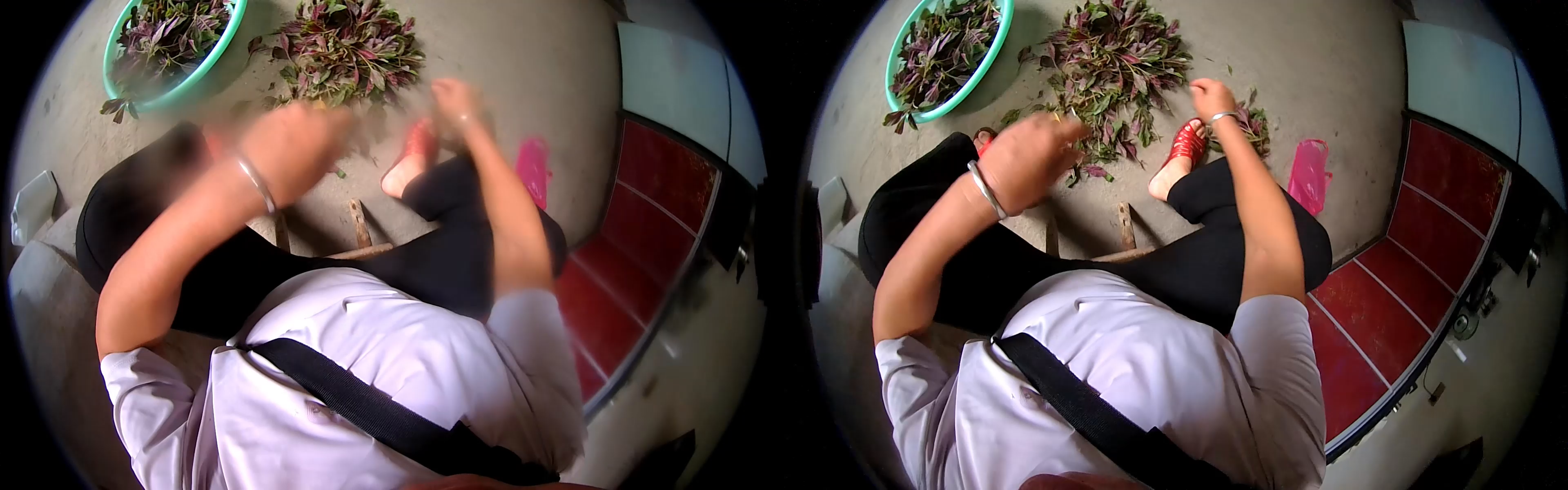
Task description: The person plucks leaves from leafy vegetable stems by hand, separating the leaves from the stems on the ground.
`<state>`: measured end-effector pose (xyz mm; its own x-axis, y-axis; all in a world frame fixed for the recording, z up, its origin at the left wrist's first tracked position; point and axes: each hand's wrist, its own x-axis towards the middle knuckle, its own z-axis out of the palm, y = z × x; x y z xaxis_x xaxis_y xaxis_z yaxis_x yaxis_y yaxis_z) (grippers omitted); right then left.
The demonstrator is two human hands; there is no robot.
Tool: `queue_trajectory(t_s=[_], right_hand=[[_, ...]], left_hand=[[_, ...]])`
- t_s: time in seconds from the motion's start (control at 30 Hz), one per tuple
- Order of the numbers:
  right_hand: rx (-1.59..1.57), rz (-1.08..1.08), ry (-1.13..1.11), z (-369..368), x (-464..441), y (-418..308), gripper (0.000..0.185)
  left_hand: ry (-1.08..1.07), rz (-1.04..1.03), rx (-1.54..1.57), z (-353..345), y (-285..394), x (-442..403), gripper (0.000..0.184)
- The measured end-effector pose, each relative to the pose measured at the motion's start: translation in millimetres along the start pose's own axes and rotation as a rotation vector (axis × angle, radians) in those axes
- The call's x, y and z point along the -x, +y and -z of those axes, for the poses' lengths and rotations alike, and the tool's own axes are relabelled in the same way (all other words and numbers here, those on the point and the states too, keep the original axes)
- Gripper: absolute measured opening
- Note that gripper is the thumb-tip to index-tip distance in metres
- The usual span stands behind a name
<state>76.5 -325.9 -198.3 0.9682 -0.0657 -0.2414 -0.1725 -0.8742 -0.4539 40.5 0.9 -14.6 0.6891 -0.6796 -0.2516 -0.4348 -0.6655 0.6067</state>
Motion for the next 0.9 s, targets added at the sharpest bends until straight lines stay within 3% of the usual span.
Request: queue_trajectory(t_s=[0.03, 0.1, 0.17, 0.23, 0.37, 0.4, 0.5, 0.53, 0.57, 0.63, 0.83, 0.9], right_hand=[[-0.070, 0.043, -0.016, -14, -7, -14, 0.018], [-0.125, 0.111, -0.038, -48, -26, -34, 0.017], [-0.171, 0.063, -0.073, -71, -40, -53, 0.018], [0.059, -0.053, -0.162, -85, -53, -69, 0.027], [0.226, -0.307, -0.263, -114, -62, -71, 0.038], [0.187, -0.266, -0.270, -115, -63, -65, 0.027], [0.076, -0.106, -0.313, -102, -63, -53, 0.017], [-0.091, -0.045, -0.265, -112, -67, -33, 0.016], [-0.302, -0.214, -0.428, -69, -57, -67, 0.015], [-0.446, -0.279, -0.520, -21, -42, -99, 0.014], [-0.483, -0.057, -0.708, 69, 0, -152, 0.013], [-0.551, -0.065, -0.760, 96, 21, -176, 0.013]], left_hand=[[-0.016, -0.097, -0.113, -8, 0, 5, 0.024], [-0.334, -0.079, -0.314, -13, 1, 9, 0.022], [-0.358, -0.074, -0.377, -10, 5, 12, 0.024], [-0.368, -0.099, -0.408, -2, 4, 10, 0.031], [-0.297, -0.068, -0.418, 3, -3, 10, 0.031], [-0.288, -0.061, -0.416, 5, -4, 10, 0.031], [-0.206, 0.006, -0.396, 6, -7, 12, 0.029], [-0.154, 0.027, -0.376, 9, -7, 12, 0.028], [-0.101, 0.046, -0.357, 14, -7, 9, 0.027], [0.041, 0.050, -0.317, 22, -9, 7, 0.026], [0.527, -0.048, -0.141, 27, -23, -13, 0.024], [0.545, -0.085, -0.131, 28, -22, -18, 0.025]])
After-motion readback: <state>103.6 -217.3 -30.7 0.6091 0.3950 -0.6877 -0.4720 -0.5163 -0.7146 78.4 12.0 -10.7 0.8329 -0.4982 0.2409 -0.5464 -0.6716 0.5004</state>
